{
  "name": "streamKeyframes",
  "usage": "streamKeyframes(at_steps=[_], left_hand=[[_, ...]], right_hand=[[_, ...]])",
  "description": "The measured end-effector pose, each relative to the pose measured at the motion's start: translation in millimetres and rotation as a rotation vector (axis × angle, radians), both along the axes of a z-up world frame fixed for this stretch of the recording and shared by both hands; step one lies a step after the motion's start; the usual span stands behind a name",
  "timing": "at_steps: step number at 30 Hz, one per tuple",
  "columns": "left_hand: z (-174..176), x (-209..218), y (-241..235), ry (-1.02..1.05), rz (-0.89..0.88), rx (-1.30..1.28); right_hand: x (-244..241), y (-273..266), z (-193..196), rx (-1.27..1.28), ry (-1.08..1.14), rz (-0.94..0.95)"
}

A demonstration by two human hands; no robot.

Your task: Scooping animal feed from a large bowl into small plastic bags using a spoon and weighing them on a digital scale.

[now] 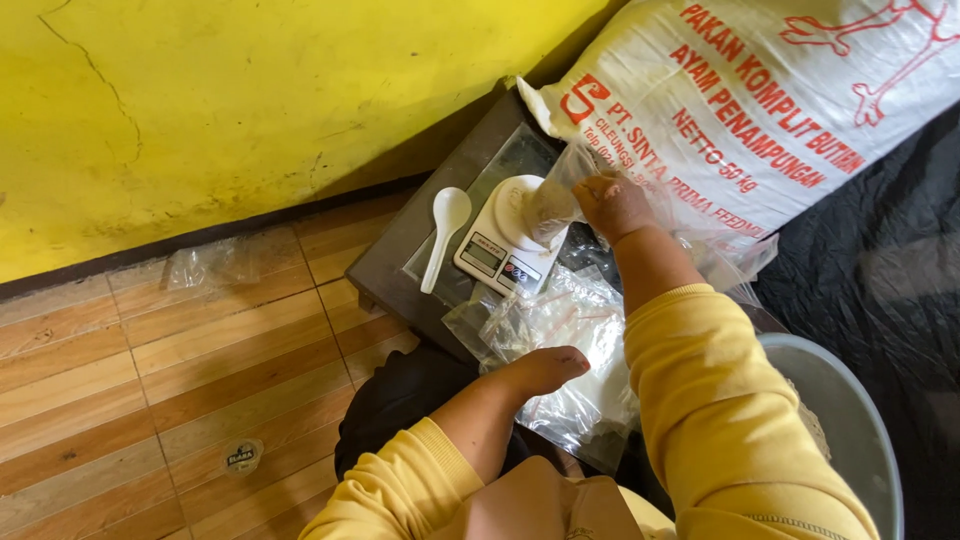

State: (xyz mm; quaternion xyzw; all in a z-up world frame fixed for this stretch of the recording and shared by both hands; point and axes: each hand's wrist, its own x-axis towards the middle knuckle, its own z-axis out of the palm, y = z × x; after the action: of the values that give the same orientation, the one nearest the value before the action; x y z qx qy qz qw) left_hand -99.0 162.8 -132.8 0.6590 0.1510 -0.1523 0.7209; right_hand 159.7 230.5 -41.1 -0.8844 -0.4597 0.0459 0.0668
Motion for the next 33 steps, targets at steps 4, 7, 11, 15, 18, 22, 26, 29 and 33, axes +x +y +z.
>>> streamKeyframes(at_steps=[4,7,11,15,18,22,26,29,33], left_hand=[[3,-2,-1,-0.002,0.010,-0.032],[7,-3,-1,-0.018,0.033,-0.037],[16,-8,2,-0.030,0.028,-0.068],[16,-9,4,-0.042,0.020,-0.051],[17,-11,5,-0.036,0.012,-0.041],[-2,0,-1,-0.028,-0.023,-0.022],[-1,0,0,-0.029,-0.039,-0.018],[5,-2,2,-0.028,-0.050,-0.014],[-1,1,0,-0.008,-0.062,-0.011]], right_hand=[[-4,-3,6,0.076,0.011,-0.003],[-4,-5,6,0.162,0.007,0.003],[-12,-13,6,0.351,-0.130,0.129],[-15,-20,6,0.496,-0.146,0.178],[-26,-24,14,0.529,-0.148,0.169],[-40,-26,33,0.515,-0.084,0.104],[-37,-30,28,0.577,-0.100,0.139],[-32,-34,20,0.607,-0.095,0.147],[-38,-35,20,0.668,-0.104,0.206]])
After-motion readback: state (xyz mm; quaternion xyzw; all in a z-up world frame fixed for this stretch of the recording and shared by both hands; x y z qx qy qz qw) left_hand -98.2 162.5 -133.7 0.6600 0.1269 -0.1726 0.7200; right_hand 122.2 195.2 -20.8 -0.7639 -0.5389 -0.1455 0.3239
